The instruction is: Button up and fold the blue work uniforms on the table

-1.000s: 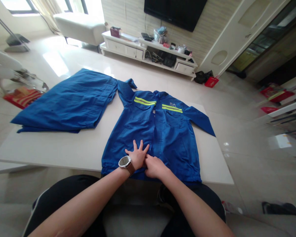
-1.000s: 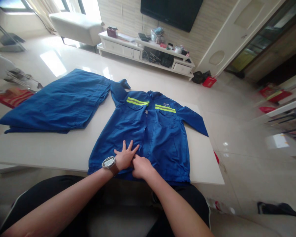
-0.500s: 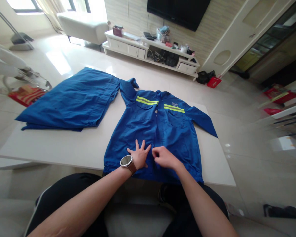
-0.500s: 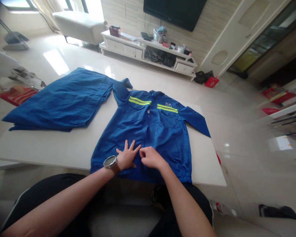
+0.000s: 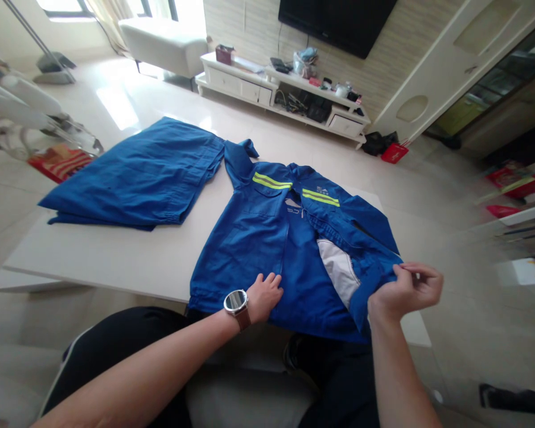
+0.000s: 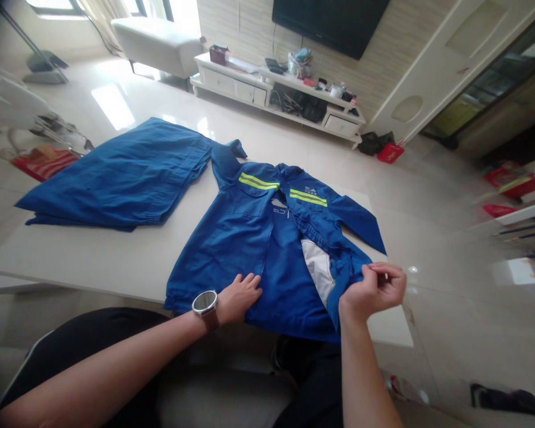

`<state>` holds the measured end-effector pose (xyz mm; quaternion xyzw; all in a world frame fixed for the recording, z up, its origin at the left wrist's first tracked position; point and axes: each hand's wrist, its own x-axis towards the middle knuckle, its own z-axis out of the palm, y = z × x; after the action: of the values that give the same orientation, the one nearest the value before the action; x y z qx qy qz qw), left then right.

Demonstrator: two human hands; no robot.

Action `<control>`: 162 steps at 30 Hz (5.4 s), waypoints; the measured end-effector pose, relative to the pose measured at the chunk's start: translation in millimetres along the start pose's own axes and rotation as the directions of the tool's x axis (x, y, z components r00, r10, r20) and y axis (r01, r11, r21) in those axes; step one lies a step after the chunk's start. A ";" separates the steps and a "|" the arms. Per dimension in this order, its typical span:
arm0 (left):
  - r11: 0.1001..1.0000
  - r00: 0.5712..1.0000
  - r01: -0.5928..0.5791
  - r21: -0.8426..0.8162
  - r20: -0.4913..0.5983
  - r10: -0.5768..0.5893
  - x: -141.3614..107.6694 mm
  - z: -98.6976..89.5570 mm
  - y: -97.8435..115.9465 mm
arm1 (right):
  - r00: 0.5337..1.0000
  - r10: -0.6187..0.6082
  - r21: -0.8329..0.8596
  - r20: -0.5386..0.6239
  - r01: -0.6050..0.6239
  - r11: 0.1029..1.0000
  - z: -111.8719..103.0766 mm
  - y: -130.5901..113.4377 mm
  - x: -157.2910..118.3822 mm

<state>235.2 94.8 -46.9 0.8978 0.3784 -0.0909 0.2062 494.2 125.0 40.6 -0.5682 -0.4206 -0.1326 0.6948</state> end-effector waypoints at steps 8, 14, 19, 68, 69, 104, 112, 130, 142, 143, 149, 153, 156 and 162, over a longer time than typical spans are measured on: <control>0.993 0.990 -0.057 -0.104 0.125 0.070 -0.7 -0.4 -6.5 | 0.379 -0.268 0.340 0.886 -0.135 0.931 -5.7 -66.3 -83.1; 0.966 0.883 -0.017 -0.258 0.450 0.136 0.1 -0.4 -10.4 | -0.289 -0.081 0.014 0.954 -0.226 0.974 11.4 -40.0 -96.0; 0.916 0.957 0.061 -0.397 0.284 0.060 -2.2 -18.9 -31.1 | -0.017 0.244 -0.234 0.970 0.223 0.946 19.8 8.1 -107.4; 0.943 0.953 0.292 -0.161 -0.033 -0.300 -13.7 -30.4 -35.7 | -0.129 0.476 -0.432 0.870 0.263 0.862 112.5 16.0 -157.1; 0.941 0.952 0.295 -0.167 -0.029 -0.304 -13.9 -30.6 -36.6 | -0.127 0.460 -0.441 0.879 0.152 0.884 112.8 19.2 -159.2; 0.968 0.984 0.158 -0.196 -0.049 -0.171 -5.1 -10.0 -47.5 | 0.129 0.425 -0.432 0.896 0.476 0.766 100.0 17.4 -114.1; 0.965 0.980 0.169 -0.200 -0.070 -0.186 -6.7 -13.5 -44.6 | 0.339 0.449 -0.537 0.827 0.235 0.810 93.8 30.2 -89.2; 0.979 0.988 0.096 -0.178 -0.102 -0.115 -1.3 -17.7 -41.4 | 0.061 0.344 -0.322 0.937 0.534 0.782 105.9 25.4 -123.0; 0.967 0.987 0.115 -0.229 -0.079 -0.137 -1.0 -12.0 -38.4 | 0.028 0.525 -0.447 0.851 0.566 0.693 104.0 17.1 -128.7; 0.964 0.986 0.122 -0.238 -0.080 -0.144 -0.8 -11.2 -38.1 | 0.026 0.536 -0.451 0.844 0.574 0.683 104.2 16.8 -129.1; 0.958 0.983 0.138 -0.253 -0.081 -0.163 -0.3 -9.0 -36.9 | -0.017 0.522 -0.417 0.853 0.581 0.700 107.4 24.2 -129.9; 0.954 0.984 0.155 -0.256 -0.045 -0.172 -1.5 -11.3 -35.3 | -0.075 0.498 -0.385 0.864 0.539 0.749 107.4 31.5 -126.8; 0.955 0.986 0.152 -0.257 -0.027 -0.164 -2.0 -12.4 -34.4 | -0.115 0.470 -0.355 0.875 0.508 0.785 105.5 33.6 -124.5; 0.957 0.985 0.154 -0.244 -0.040 -0.169 -0.4 -8.4 -34.0 | -0.135 0.438 -0.305 0.889 0.539 0.785 101.2 31.2 -124.0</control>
<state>210.7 119.7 -49.4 0.8347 0.4647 -0.0340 0.2935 395.2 189.7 -71.6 -0.6319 -0.7449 0.1842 -0.1094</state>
